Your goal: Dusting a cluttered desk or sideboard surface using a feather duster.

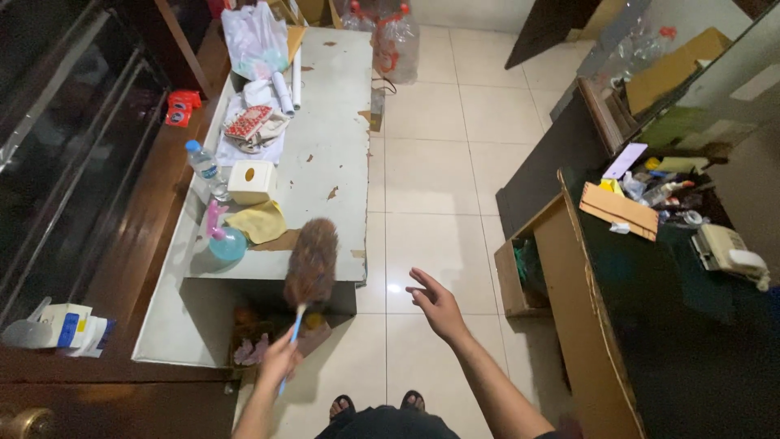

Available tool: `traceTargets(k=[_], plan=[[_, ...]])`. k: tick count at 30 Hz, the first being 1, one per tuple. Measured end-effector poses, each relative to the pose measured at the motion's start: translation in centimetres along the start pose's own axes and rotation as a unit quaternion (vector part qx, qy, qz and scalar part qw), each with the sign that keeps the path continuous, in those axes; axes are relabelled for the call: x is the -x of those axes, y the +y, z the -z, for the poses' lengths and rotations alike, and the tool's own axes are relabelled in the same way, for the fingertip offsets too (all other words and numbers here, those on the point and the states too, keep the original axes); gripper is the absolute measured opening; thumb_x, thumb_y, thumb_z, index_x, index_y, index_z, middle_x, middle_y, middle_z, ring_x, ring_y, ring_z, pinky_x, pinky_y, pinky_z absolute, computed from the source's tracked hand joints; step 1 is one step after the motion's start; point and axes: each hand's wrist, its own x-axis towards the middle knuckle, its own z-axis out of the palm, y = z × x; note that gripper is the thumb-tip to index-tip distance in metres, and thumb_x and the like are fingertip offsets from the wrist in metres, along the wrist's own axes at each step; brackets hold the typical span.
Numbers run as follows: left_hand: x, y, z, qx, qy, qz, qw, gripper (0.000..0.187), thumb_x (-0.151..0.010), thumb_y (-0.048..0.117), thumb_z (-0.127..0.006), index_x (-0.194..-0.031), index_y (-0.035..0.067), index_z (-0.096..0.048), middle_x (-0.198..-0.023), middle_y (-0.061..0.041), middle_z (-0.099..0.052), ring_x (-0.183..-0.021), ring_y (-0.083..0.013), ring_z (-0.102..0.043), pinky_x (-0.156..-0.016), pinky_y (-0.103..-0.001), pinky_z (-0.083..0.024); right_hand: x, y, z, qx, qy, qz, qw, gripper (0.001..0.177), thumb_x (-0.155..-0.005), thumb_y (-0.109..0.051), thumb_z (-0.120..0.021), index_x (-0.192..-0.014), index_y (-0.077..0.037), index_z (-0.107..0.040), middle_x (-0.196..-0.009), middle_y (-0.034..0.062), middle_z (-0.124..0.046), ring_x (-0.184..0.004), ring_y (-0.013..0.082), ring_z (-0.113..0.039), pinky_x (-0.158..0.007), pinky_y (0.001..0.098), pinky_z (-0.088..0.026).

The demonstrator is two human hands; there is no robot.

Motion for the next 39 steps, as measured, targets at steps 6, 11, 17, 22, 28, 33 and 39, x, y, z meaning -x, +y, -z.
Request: traceTargets(k=[6, 11, 17, 22, 28, 33, 39], plan=[[-4.9, 7.4, -9.8, 0.138, -0.027, 0.017, 0.99, 0.052, -0.101, 0.011, -0.057, -0.152, 0.021, -0.054, -0.068, -0.009, -0.062, -0.044, -0.0126, -0.038, -0.042, -0.032, -0.036, 0.5, 0.1, 3.1, 0.033, -0.015, -0.012, 0.999, 0.054, -0.098, -0.01, -0.057, -0.151, -0.009, -0.047, -0.15, 0.0112, -0.058, -0.122, 0.0218, -0.068, -0.092, 0.034, -0.058], [-0.5, 7.6, -11.7, 0.181, -0.058, -0.019, 0.982, 0.056, -0.101, 0.008, -0.052, -0.155, 0.023, -0.049, -0.067, -0.002, -0.056, -0.046, -0.0093, -0.039, -0.042, -0.027, -0.033, 0.7, 0.4, 5.1, 0.043, -0.032, -0.027, 0.998, 0.051, -0.099, -0.011, -0.056, -0.149, -0.009, -0.05, -0.146, 0.0113, -0.062, -0.119, 0.0212, -0.07, -0.091, 0.0335, -0.059], [8.4, -1.2, -7.9, 0.235, -0.005, 0.033, 0.972, 0.052, -0.104, 0.01, -0.047, -0.155, 0.022, -0.049, -0.06, 0.0, -0.04, -0.041, -0.0094, -0.029, -0.038, -0.028, -0.024, 0.5, 2.0, 7.2, 0.058, -0.064, -0.055, 0.995, 0.046, -0.1, -0.012, -0.055, -0.146, -0.008, -0.054, -0.138, 0.0117, -0.067, -0.114, 0.0201, -0.072, -0.091, 0.0331, -0.06], [12.3, -4.2, -6.0, 0.207, 0.049, 0.143, 0.967, 0.05, -0.108, 0.013, -0.044, -0.156, 0.024, -0.043, -0.062, -0.006, -0.045, -0.041, -0.0137, -0.025, -0.041, -0.032, -0.026, 0.2, 1.6, 8.3, 0.045, -0.086, -0.048, 0.994, 0.044, -0.1, -0.012, -0.055, -0.143, -0.006, -0.057, -0.134, 0.0121, -0.069, -0.111, 0.0211, -0.072, -0.09, 0.0341, -0.058], [9.9, 2.2, -10.4, 0.164, 0.089, 0.067, 0.98, 0.05, -0.106, 0.011, -0.044, -0.153, 0.023, -0.053, -0.064, 0.0, -0.044, -0.045, -0.0088, -0.033, -0.041, -0.027, -0.027, 0.3, 2.1, 9.0, 0.045, -0.101, -0.045, 0.993, 0.043, -0.1, -0.012, -0.054, -0.143, -0.006, -0.057, -0.134, 0.0116, -0.07, -0.111, 0.0201, -0.072, -0.092, 0.034, -0.058], [-0.1, 4.8, -12.8, 0.198, 0.044, 0.016, 0.979, 0.048, -0.104, 0.012, -0.05, -0.151, 0.021, -0.055, -0.064, -0.003, -0.05, -0.043, -0.0105, -0.029, -0.04, -0.03, -0.025, 0.2, 2.5, 9.2, 0.048, -0.097, -0.036, 0.994, 0.042, -0.1, -0.012, -0.054, -0.141, -0.005, -0.058, -0.132, 0.0117, -0.071, -0.11, 0.0205, -0.073, -0.091, 0.0344, -0.059], [2.8, 5.9, -12.2, 0.115, 0.048, 0.039, 0.991, 0.048, -0.103, 0.01, -0.051, -0.15, 0.023, -0.057, -0.064, -0.001, -0.049, -0.043, -0.0104, -0.03, -0.04, -0.029, -0.024, -0.1, 1.4, 7.9, 0.065, -0.068, -0.054, 0.994, 0.041, -0.1, -0.013, -0.054, -0.141, -0.007, -0.059, -0.13, 0.01, -0.072, -0.109, 0.0187, -0.073, -0.09, 0.0331, -0.059]])
